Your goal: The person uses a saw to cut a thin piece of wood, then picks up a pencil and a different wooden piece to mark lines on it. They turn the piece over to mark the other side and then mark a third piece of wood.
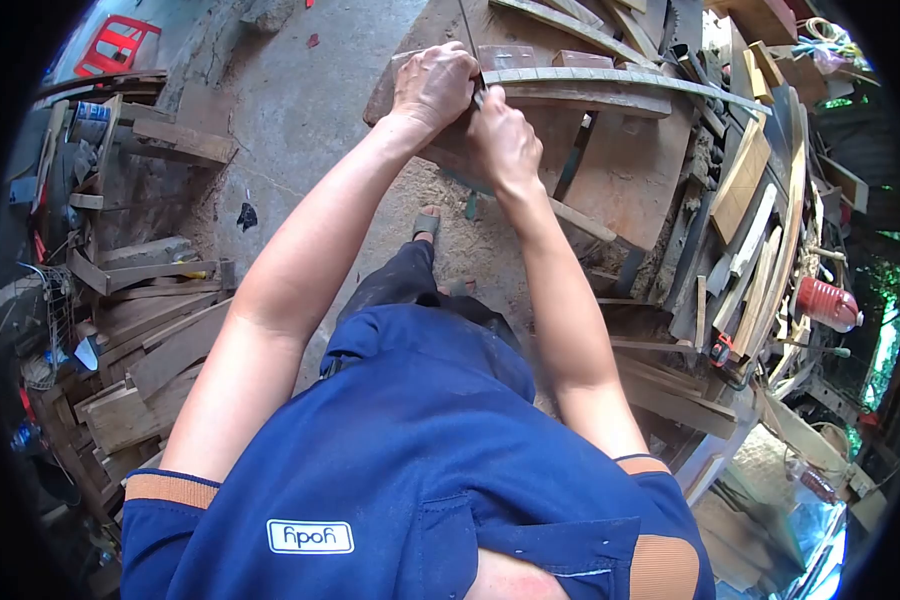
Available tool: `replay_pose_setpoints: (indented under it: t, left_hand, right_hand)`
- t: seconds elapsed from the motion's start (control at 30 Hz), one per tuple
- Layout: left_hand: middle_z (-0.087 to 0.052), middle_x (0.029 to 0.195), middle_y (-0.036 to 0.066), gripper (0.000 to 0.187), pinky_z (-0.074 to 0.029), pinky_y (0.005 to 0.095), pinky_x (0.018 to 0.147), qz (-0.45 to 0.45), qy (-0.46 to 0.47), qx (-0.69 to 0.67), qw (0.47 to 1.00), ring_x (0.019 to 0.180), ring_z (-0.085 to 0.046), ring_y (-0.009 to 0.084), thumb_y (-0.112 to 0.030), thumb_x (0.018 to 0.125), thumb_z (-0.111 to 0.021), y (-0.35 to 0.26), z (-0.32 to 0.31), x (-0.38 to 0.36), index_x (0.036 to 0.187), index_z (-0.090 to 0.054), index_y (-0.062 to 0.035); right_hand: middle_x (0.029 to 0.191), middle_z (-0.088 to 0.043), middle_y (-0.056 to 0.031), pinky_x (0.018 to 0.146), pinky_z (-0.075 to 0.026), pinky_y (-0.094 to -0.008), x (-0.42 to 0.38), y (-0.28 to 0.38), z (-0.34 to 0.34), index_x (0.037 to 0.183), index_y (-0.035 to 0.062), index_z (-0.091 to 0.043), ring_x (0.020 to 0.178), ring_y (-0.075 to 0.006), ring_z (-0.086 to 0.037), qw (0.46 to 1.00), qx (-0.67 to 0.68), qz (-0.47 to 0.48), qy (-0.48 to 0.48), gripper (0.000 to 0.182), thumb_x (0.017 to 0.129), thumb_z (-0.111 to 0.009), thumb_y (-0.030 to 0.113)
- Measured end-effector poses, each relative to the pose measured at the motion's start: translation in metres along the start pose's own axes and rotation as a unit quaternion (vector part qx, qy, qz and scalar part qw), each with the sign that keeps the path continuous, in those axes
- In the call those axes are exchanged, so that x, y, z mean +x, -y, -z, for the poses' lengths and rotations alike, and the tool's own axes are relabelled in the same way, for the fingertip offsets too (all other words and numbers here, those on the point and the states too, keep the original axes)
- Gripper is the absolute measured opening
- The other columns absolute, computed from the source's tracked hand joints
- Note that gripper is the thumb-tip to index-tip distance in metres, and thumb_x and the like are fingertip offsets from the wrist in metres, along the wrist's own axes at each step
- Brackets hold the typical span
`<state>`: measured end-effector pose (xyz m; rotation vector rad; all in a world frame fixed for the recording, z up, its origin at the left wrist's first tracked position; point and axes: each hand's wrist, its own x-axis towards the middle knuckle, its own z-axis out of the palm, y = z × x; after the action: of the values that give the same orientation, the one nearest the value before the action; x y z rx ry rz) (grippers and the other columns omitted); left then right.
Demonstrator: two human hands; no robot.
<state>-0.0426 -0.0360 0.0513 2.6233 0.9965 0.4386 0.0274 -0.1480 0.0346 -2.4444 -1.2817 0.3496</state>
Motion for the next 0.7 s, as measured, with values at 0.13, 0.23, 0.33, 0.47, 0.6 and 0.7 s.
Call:
replay_pose_setpoints:
  t: [0.13,0.23,0.33,0.47,0.6,0.7]
  left_hand:
    - [-0.069,0.102,0.006,0.018,-0.054,0.0403,0.087,0.005,-0.004,-0.002,1.000,0.094,-0.068,0.0297,-0.017,0.080,-0.066,0.000,-0.001,0.001,0.094,-0.076,-0.0121]
    - [-0.069,0.102,0.006,0.017,-0.054,0.0403,0.086,-0.019,-0.014,0.008,1.000,0.094,-0.068,0.0297,-0.017,0.080,-0.066,0.003,-0.004,-0.001,0.093,-0.076,-0.0119]
    - [-0.069,0.100,0.006,0.017,-0.054,0.0405,0.087,-0.010,-0.008,-0.001,1.000,0.094,-0.068,0.0293,-0.017,0.080,-0.067,-0.001,-0.004,-0.003,0.093,-0.076,-0.0118]
    - [-0.069,0.101,0.007,0.018,-0.053,0.0409,0.089,0.010,0.006,-0.004,1.000,0.097,-0.067,0.0295,-0.018,0.081,-0.066,-0.002,-0.002,-0.002,0.095,-0.075,-0.0109]
    - [-0.069,0.102,0.008,0.018,-0.053,0.0412,0.089,0.012,-0.003,-0.007,1.000,0.097,-0.067,0.0304,-0.018,0.082,-0.065,-0.002,-0.001,0.000,0.095,-0.075,-0.0109]
    - [-0.069,0.102,0.008,0.018,-0.053,0.0415,0.088,0.000,0.003,-0.008,1.000,0.097,-0.067,0.0297,-0.018,0.081,-0.066,-0.001,-0.003,-0.002,0.095,-0.076,-0.0104]
  right_hand:
    - [0.086,-0.068,-0.0309,0.076,-0.053,-0.0575,-0.004,0.002,0.004,0.102,0.0015,-0.051,0.085,-0.0488,-0.067,0.999,0.044,-0.017,0.011,0.019,0.094,-0.044,0.017]
    - [0.079,-0.069,-0.0277,0.073,-0.056,-0.0536,-0.035,-0.002,0.011,0.099,0.0023,-0.052,0.082,-0.0426,-0.071,1.000,-0.001,-0.012,0.017,0.015,0.095,-0.045,0.015]
    - [0.086,-0.068,-0.0292,0.075,-0.055,-0.0547,-0.004,0.003,0.004,0.099,0.0012,-0.053,0.086,-0.0448,-0.069,0.999,0.017,-0.029,0.019,0.018,0.094,-0.044,0.016]
    - [0.091,-0.068,-0.0315,0.079,-0.054,-0.0556,0.002,0.004,0.005,0.102,0.0009,-0.053,0.089,-0.0472,-0.068,0.998,0.041,-0.031,0.022,0.020,0.095,-0.042,0.016]
    - [0.090,-0.068,-0.0309,0.078,-0.055,-0.0554,-0.023,0.000,0.017,0.104,0.0012,-0.052,0.088,-0.0462,-0.068,0.998,0.019,-0.036,0.040,0.020,0.094,-0.045,0.018]
    - [0.086,-0.071,-0.0243,0.072,-0.058,-0.0498,-0.004,0.002,0.005,0.103,0.0030,-0.056,0.085,-0.0398,-0.072,1.000,-0.008,-0.019,0.015,0.019,0.096,-0.046,0.018]
